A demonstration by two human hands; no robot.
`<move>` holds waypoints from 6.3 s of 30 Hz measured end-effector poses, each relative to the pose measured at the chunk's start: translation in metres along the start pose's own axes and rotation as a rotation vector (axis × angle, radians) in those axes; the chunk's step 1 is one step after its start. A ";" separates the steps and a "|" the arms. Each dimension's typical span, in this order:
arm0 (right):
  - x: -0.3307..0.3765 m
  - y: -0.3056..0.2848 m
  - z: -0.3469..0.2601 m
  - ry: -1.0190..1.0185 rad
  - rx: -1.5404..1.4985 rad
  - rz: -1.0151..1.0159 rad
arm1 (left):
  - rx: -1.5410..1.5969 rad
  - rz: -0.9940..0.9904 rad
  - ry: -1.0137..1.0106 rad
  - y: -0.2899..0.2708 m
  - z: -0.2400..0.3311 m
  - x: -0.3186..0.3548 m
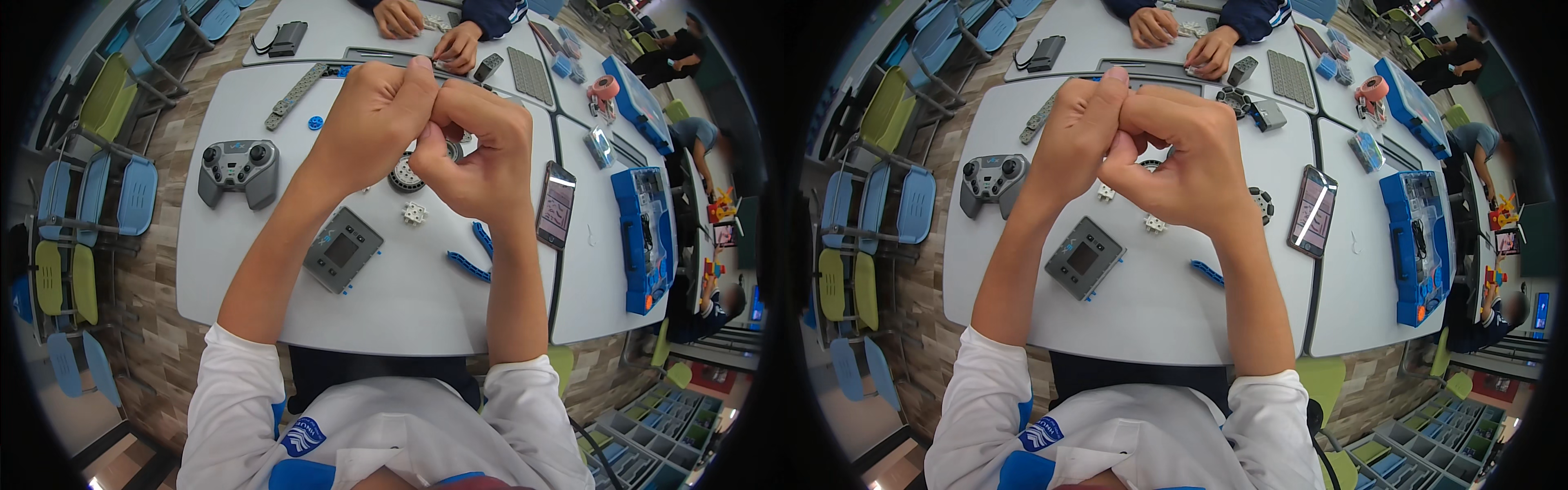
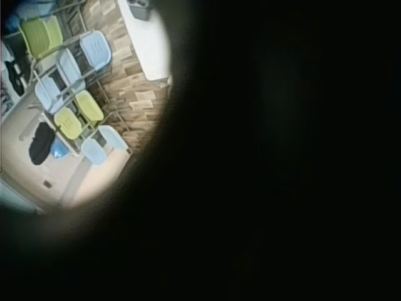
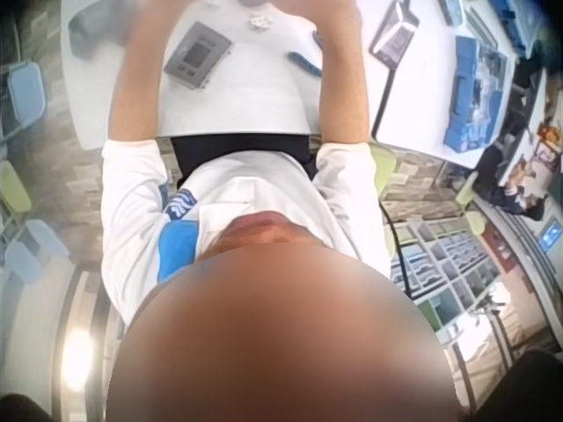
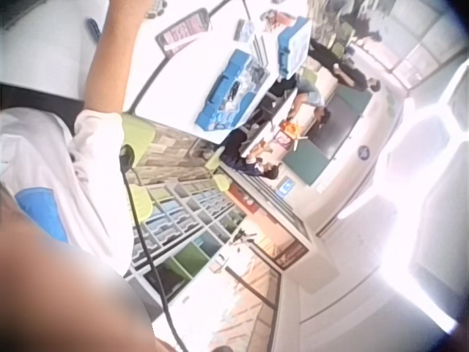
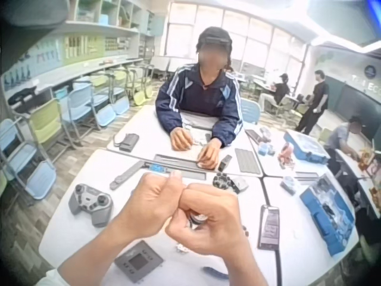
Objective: The person assembles a small robotic device using various plastic components, including wheels, gears, and structural beams. They use pliers to remove and attach small parts, and a screwdriver to tighten screws on a control unit. The assembly process involves connecting multiple pieces together to form a cohesive structure.
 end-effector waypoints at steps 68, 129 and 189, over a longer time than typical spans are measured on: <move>0.028 0.005 0.108 0.696 -1.080 0.048 | 0.612 0.049 -0.434 -0.037 -0.057 -0.010; 0.158 -0.053 -0.001 0.554 0.686 -0.392 | -0.525 0.234 -0.331 0.003 -0.019 0.193; -0.001 -0.176 -0.034 -0.116 -0.845 1.213 | 0.308 0.694 -0.149 -0.053 0.003 -0.018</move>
Point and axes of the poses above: each hand's wrist, its own x-axis away from the middle knuckle, its own y-axis out of the palm, z = x × y, the point moved 5 cm from there along -x, towards the middle knuckle, and after that the axes turned 3 degrees about x, right-handed, at the moved point
